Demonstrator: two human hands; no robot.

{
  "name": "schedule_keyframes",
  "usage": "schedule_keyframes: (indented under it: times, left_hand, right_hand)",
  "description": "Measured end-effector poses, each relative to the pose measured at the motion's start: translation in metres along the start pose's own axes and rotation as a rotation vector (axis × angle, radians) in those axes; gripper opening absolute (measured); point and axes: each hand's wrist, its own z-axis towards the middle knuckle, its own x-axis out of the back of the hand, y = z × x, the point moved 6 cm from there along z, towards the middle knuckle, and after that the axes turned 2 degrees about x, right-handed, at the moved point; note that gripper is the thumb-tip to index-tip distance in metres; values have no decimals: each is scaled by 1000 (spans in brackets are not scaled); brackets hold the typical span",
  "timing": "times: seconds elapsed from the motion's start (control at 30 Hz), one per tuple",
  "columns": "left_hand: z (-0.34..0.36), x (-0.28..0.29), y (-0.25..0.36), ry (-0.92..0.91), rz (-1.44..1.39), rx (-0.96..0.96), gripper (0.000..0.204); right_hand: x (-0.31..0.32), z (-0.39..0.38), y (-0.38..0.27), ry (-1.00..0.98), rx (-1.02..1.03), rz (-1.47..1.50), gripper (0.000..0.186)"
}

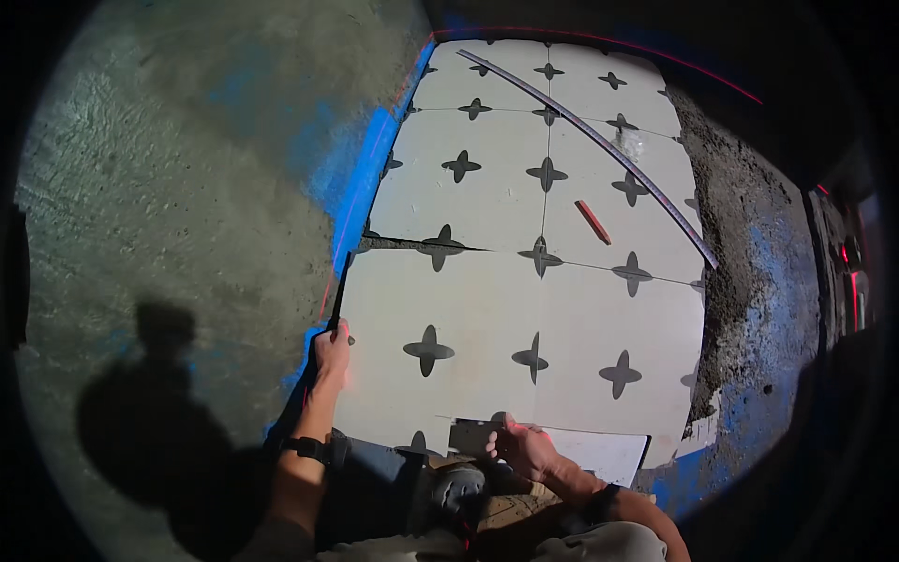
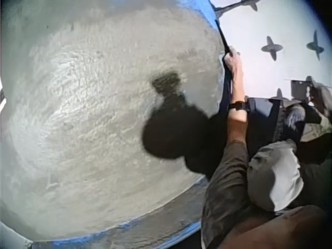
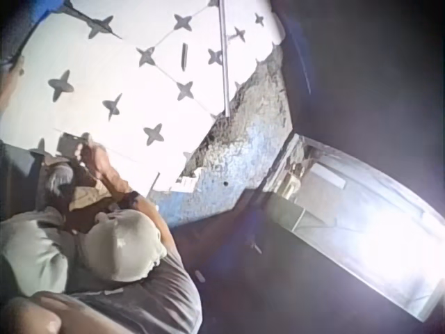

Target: The person fits tiles onto a wet mortar bed by hand, using a laser level for alignment. After shoveling more mortar and spreading it with a rake, they position the tiles and tap them into place with a rubber mallet.

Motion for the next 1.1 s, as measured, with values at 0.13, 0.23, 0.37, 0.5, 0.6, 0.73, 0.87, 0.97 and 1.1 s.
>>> schedule_keyframes:
  times: [0.13,0.23,0.37,0.5,0.6,0.73,0.87,0.97,1.1]
  left_hand:
    - [14,-7,-15,-13,49,-1,63]
    - [16,-6,-12,-19,57,33,64]
    - [17,-8,-26,-110,-27,101,63]
    - [16,8,-33,-98,-159,85,62]
    - [13,15,-12,-272,-136,-12,57]
    - [-11,20,20,-416,-244,-188,40]
    - [-49,51,23,-897,-771,70,53]
    - [-74,67,-53,-959,-835,80,90]
    - [-126,47,-78,-929,-1578,189,93]
  right_hand:
    - [9,6,6,34,-35,6,28]
    - [4,10,4,-44,-96,3,35]
    - [-15,-12,-11,-118,-81,-147,42]
    - [-49,-27,-98,-240,361,-355,36]
    - [-74,-17,-106,-4,453,-454,33]
    - [-50,-12,-112,636,891,-674,41]
    - [-33,-22,-149,778,764,-575,44]
    - [-34,-37,-149,900,766,-524,43]
    - [-51,-31,-150,803,814,-598,43]
